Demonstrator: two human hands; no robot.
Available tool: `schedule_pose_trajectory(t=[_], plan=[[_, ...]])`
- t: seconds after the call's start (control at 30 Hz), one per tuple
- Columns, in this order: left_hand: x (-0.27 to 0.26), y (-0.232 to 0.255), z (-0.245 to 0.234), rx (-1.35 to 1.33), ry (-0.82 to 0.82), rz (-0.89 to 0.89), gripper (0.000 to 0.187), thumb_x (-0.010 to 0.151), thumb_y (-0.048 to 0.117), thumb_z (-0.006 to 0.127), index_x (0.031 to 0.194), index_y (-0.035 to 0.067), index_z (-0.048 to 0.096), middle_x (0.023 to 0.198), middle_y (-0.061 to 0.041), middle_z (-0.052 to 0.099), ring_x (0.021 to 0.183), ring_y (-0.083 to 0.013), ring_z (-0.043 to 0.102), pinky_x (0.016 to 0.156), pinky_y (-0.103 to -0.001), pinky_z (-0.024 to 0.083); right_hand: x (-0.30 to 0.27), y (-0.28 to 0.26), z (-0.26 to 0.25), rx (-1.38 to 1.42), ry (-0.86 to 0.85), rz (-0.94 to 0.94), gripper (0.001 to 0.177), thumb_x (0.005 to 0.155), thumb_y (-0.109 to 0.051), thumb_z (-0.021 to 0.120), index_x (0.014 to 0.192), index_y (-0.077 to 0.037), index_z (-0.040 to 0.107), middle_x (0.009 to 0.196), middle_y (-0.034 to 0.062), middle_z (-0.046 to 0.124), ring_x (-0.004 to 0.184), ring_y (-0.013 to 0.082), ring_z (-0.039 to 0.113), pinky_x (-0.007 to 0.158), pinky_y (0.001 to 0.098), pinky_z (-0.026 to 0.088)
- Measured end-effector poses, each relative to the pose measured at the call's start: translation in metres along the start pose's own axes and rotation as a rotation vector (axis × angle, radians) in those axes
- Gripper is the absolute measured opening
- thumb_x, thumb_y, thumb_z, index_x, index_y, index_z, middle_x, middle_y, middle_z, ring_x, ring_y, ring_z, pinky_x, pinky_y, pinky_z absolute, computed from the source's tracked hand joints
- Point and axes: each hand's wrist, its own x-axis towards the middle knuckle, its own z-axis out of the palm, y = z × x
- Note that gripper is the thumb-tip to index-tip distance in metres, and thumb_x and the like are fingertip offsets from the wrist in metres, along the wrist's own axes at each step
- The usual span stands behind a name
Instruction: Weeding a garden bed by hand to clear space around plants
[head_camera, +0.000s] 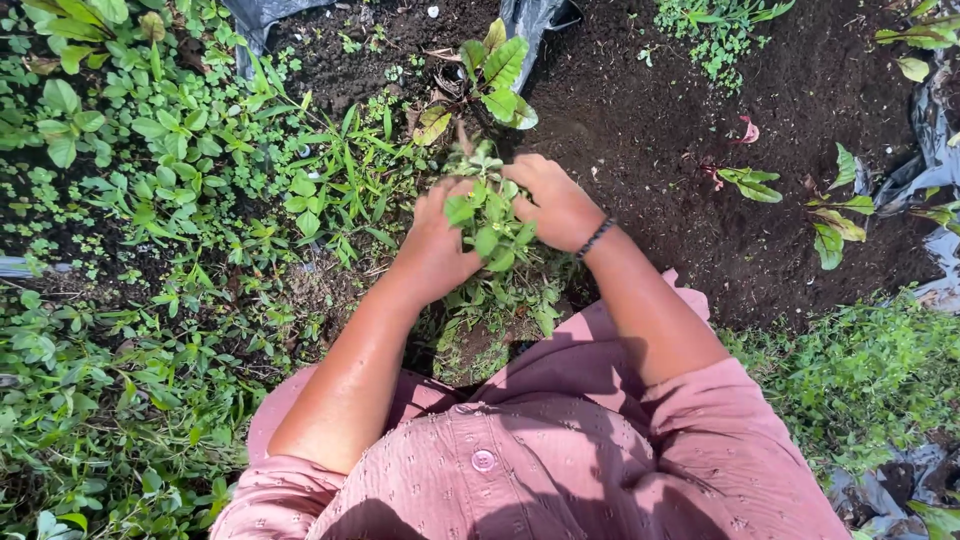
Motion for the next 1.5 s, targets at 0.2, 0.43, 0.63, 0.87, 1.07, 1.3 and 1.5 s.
schedule_pose_trajectory(t=[0.2, 0.43, 0.63, 0.87, 1.07, 1.3, 1.5], plan=[[-0.01, 0.019, -0.01, 0.186, -0.116, -0.062, 0.082, 0.079, 0.035, 0.088, 0.137, -0.009, 0.05, 0.15, -0.036, 0.026, 0.132, -0.0503, 0.039, 0.103, -0.06, 0.051, -0.07, -0.043, -0.042, -0.014, -0.336, 0.304, 0.106, 0.082, -0.053, 0.08, 0.161, -0.01, 0.025, 0.165, 0.0285, 0.013, 0.152, 0.0502, 0.017, 0.117, 0.0588, 0.035], [0.019, -0.06, 0.082, 0.186, -0.002, 0.05, 0.053, 0.08, -0.008, 0.075, 0.13, -0.012, 0.059, 0.126, -0.024, 0.048, 0.108, -0.0372, 0.056, 0.086, -0.044, 0.061, -0.074, 0.003, 0.029, 0.019, 0.249, 0.077, 0.042, 0.078, 0.007, 0.077, 0.116, 0.005, 0.059, 0.137, 0.0296, 0.046, 0.131, 0.053, 0.047, 0.1, 0.0501, 0.059], [-0.013, 0.008, 0.002, 0.032, 0.002, 0.046, 0.048, 0.081, 0.004, 0.08, 0.126, -0.006, 0.065, 0.145, -0.037, 0.038, 0.13, -0.0515, 0.044, 0.102, -0.055, 0.053, -0.072, -0.119, -0.115, 0.516, 0.043, 0.479, 0.059, 0.097, -0.012, 0.061, 0.148, -0.001, 0.034, 0.154, 0.0347, 0.031, 0.144, 0.0499, 0.034, 0.122, 0.0537, 0.028], [0.003, -0.016, 0.005, 0.062, 0.092, -0.144, 0.095, 0.081, 0.011, 0.082, 0.155, 0.001, 0.024, 0.147, -0.039, 0.029, 0.135, -0.0575, 0.036, 0.093, -0.067, 0.055, -0.018, 0.009, -0.067, 0.006, 0.085, 0.212, 0.051, 0.1, -0.031, 0.067, 0.145, -0.009, 0.055, 0.15, 0.0243, 0.042, 0.14, 0.0475, 0.045, 0.114, 0.0555, 0.04], [0.006, -0.029, 0.019, 0.174, -0.031, -0.11, 0.117, 0.073, 0.019, 0.091, 0.16, 0.002, 0.016, 0.146, -0.042, 0.028, 0.132, -0.059, 0.036, 0.095, -0.07, 0.05, 0.037, -0.042, -0.024, 0.065, -0.002, 0.455, 0.042, 0.108, -0.047, 0.05, 0.13, -0.011, 0.057, 0.122, 0.0204, 0.054, 0.115, 0.0345, 0.062, 0.098, 0.0491, 0.056], [-0.001, -0.007, 0.009, 0.303, -0.012, 0.045, 0.114, 0.067, -0.024, 0.068, 0.163, 0.009, 0.018, 0.149, -0.041, 0.031, 0.121, -0.0476, 0.05, 0.094, -0.053, 0.054, -0.005, -0.071, -0.054, -0.044, -0.271, -0.109, 0.045, 0.102, -0.024, 0.056, 0.144, -0.009, 0.055, 0.15, 0.0213, 0.05, 0.136, 0.0446, 0.049, 0.113, 0.0554, 0.042], [0.016, -0.045, 0.035, 0.352, -0.084, -0.2, 0.108, 0.075, 0.01, 0.084, 0.161, 0.021, 0.02, 0.148, -0.021, 0.033, 0.129, -0.0402, 0.034, 0.093, -0.052, 0.052, 0.013, 0.076, -0.015, -0.068, 0.078, -0.206, 0.05, 0.106, -0.041, 0.054, 0.145, -0.009, 0.054, 0.156, 0.0307, 0.034, 0.143, 0.0527, 0.031, 0.114, 0.0669, 0.031]])
